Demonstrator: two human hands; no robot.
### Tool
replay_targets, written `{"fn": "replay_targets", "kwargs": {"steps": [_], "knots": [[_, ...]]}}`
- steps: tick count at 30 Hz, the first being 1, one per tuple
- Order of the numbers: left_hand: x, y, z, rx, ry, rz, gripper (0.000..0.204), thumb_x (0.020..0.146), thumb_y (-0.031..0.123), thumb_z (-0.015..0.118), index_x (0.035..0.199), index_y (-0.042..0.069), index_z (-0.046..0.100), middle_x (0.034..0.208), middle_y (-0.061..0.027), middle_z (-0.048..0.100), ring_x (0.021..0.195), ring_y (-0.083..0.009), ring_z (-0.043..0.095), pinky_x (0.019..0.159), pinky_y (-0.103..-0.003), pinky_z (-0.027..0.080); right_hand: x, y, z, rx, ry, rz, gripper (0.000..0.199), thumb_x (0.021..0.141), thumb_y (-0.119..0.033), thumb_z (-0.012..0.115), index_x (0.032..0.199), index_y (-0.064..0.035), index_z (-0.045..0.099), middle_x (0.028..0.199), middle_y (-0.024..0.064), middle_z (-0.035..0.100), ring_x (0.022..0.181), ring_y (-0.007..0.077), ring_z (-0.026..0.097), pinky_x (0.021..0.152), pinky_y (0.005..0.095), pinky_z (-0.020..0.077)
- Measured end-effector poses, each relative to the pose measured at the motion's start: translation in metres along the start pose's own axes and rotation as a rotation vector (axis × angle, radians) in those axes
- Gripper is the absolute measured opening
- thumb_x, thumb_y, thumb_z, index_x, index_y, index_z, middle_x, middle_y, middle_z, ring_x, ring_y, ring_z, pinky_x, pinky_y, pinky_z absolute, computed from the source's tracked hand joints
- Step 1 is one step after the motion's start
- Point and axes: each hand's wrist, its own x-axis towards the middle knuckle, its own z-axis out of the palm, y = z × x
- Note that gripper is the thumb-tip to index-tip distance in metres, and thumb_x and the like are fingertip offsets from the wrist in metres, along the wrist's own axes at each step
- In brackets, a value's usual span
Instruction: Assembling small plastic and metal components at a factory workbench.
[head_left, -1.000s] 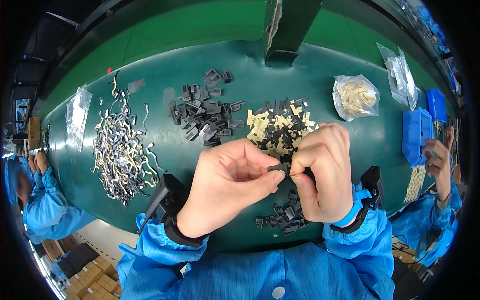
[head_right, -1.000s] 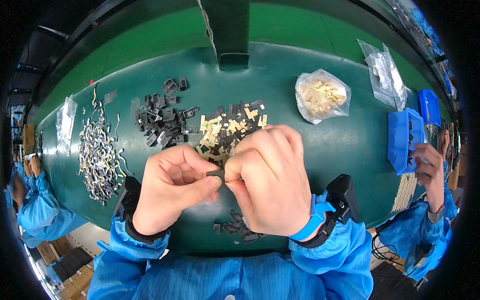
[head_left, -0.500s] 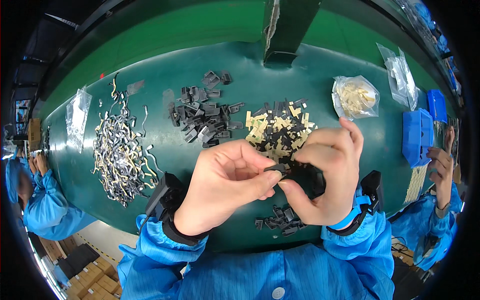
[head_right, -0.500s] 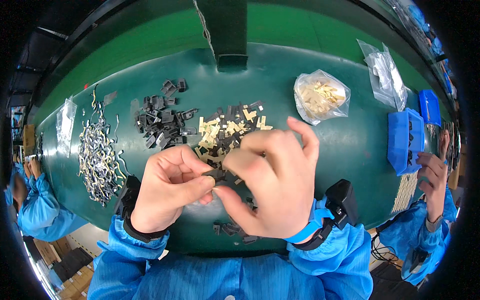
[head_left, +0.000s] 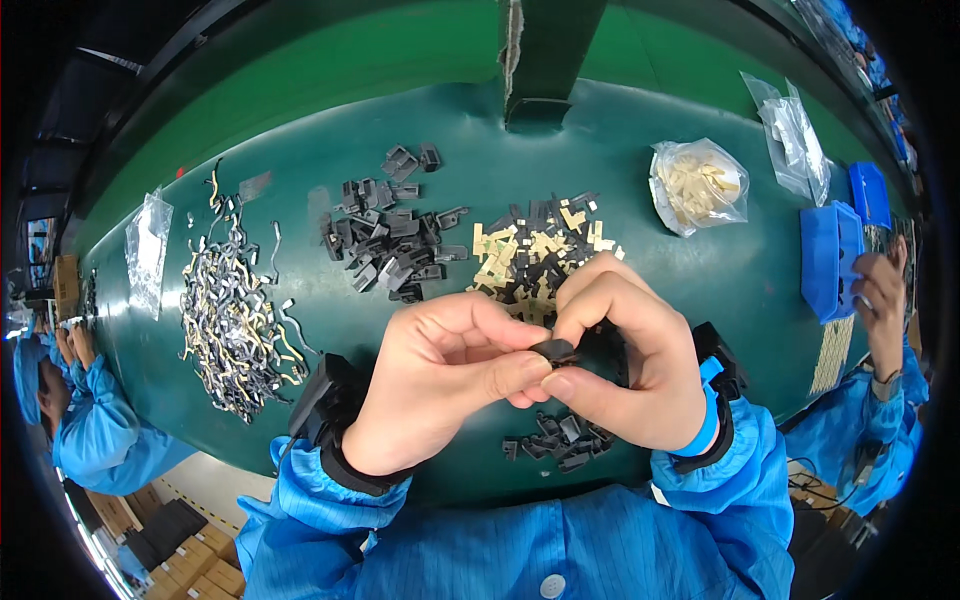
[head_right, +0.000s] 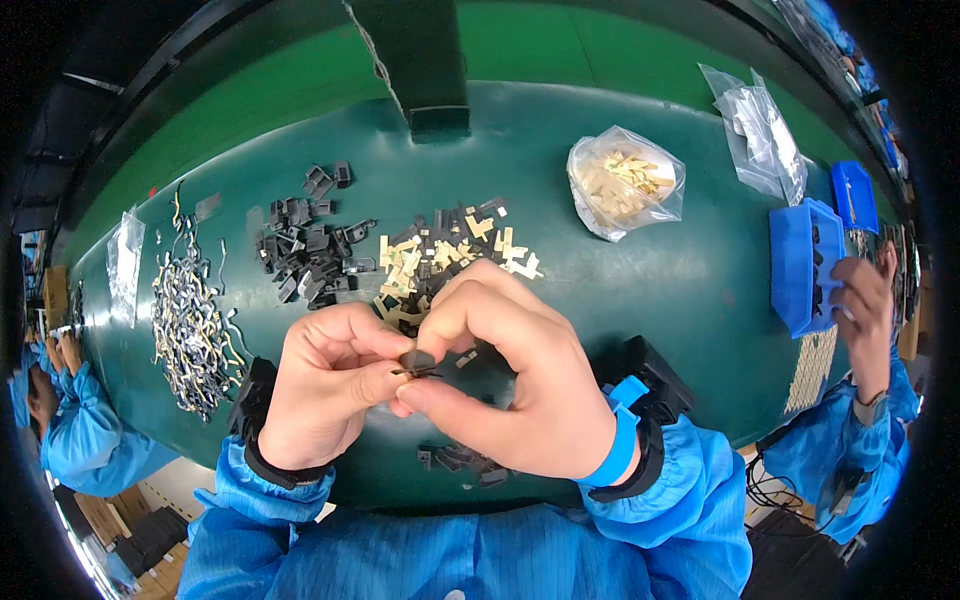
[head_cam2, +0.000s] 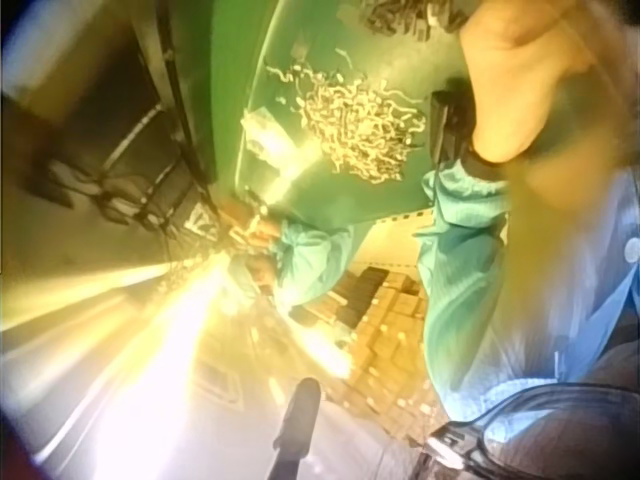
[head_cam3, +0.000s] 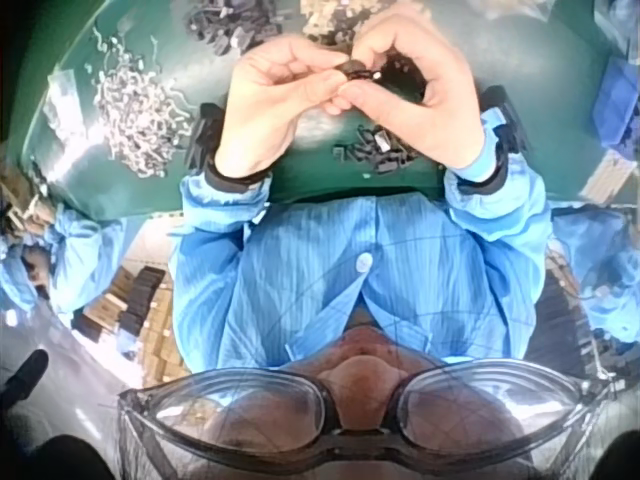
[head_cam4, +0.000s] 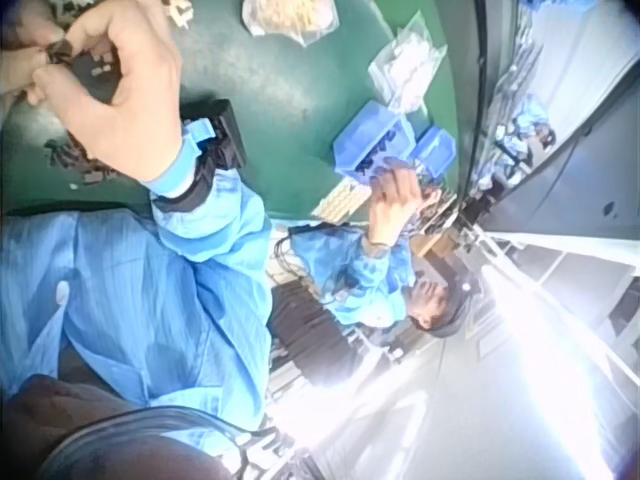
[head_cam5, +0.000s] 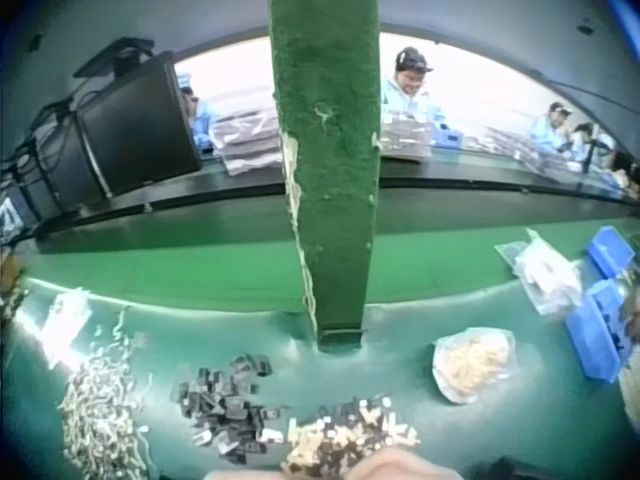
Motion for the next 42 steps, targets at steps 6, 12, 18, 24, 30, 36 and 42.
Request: {"fn": "replay_targets", "kwargs": {"steps": [6, 12, 18, 24, 30, 36, 42], "knots": [[-0.002, -0.003, 0.002, 0.084, -0.008, 0.089, 0.016, 0.084, -0.006, 0.066, 0.098, -0.004, 0.061, 0.091, -0.0121, 0.068, 0.083, -0.0161, 0.067, 0.074, -0.026, 0.056, -0.006, 0.010, 0.000, 0.413, -0.085, 0.145, 0.016, 0.082, -0.001, 0.067, 0.088, -0.0063, 0.053, 0.088, 0.0013, 0.051, 0.078, 0.0093, 0.048, 0.073, 0.0246, 0.0382], [-0.004, -0.007, 0.007, 0.132, -0.022, 0.232, 0.018, 0.082, -0.008, 0.067, 0.098, -0.005, 0.061, 0.096, -0.0133, 0.067, 0.087, -0.0162, 0.067, 0.078, -0.027, 0.056, -0.005, 0.013, 0.001, 0.802, -0.163, 0.219, 0.016, 0.085, -0.003, 0.065, 0.088, -0.0073, 0.050, 0.093, 0.0017, 0.046, 0.086, 0.0102, 0.045, 0.078, 0.0257, 0.0368], [-0.007, -0.004, 0.007, 0.284, -0.026, 0.297, 0.019, 0.079, -0.009, 0.070, 0.096, -0.005, 0.063, 0.096, -0.0117, 0.067, 0.088, -0.0162, 0.067, 0.079, -0.027, 0.056, -0.005, 0.017, 0.001, 0.896, -0.216, 0.169, 0.015, 0.085, -0.003, 0.065, 0.090, -0.0077, 0.051, 0.096, 0.0043, 0.045, 0.092, 0.0142, 0.044, 0.083, 0.0287, 0.0353], [-0.008, -0.004, 0.007, 0.220, -0.049, 0.268, 0.019, 0.078, -0.008, 0.071, 0.095, -0.005, 0.064, 0.094, -0.0112, 0.067, 0.087, -0.0158, 0.067, 0.078, -0.028, 0.056, -0.006, 0.016, 0.003, 0.919, -0.218, 0.170, 0.012, 0.085, -0.004, 0.064, 0.089, -0.0071, 0.053, 0.095, 0.0050, 0.044, 0.089, 0.0150, 0.043, 0.081, 0.0289, 0.0356], [-0.009, 0.000, 0.008, 0.144, -0.084, 0.205, 0.020, 0.077, -0.008, 0.072, 0.096, -0.005, 0.064, 0.094, -0.0104, 0.067, 0.086, -0.0154, 0.067, 0.078, -0.027, 0.056, -0.005, 0.012, 0.002, 0.818, -0.190, 0.159, 0.011, 0.087, -0.006, 0.064, 0.086, -0.0066, 0.053, 0.090, 0.0044, 0.046, 0.085, 0.0148, 0.044, 0.078, 0.0288, 0.0366], [-0.012, 0.009, 0.016, 0.584, 0.012, 0.298, 0.036, 0.075, -0.014, 0.069, 0.107, -0.005, 0.056, 0.091, -0.0136, 0.064, 0.085, -0.0196, 0.068, 0.076, -0.030, 0.057, -0.002, 0.008, 0.003, 0.549, -0.127, 0.122, 0.011, 0.084, 0.001, 0.061, 0.083, -0.0057, 0.052, 0.087, 0.0034, 0.048, 0.084, 0.0140, 0.046, 0.079, 0.0294, 0.0382], [-0.012, -0.001, 0.017, 0.913, 0.055, 0.589, 0.042, 0.075, -0.009, 0.074, 0.110, -0.003, 0.052, 0.092, -0.0116, 0.066, 0.082, -0.0171, 0.068, 0.075, -0.030, 0.056, -0.002, 0.004, 0.003, 0.410, -0.079, 0.181, 0.014, 0.077, 0.007, 0.055, 0.082, -0.0050, 0.050, 0.085, 0.0031, 0.048, 0.079, 0.0112, 0.045, 0.072, 0.0242, 0.0382]]}}
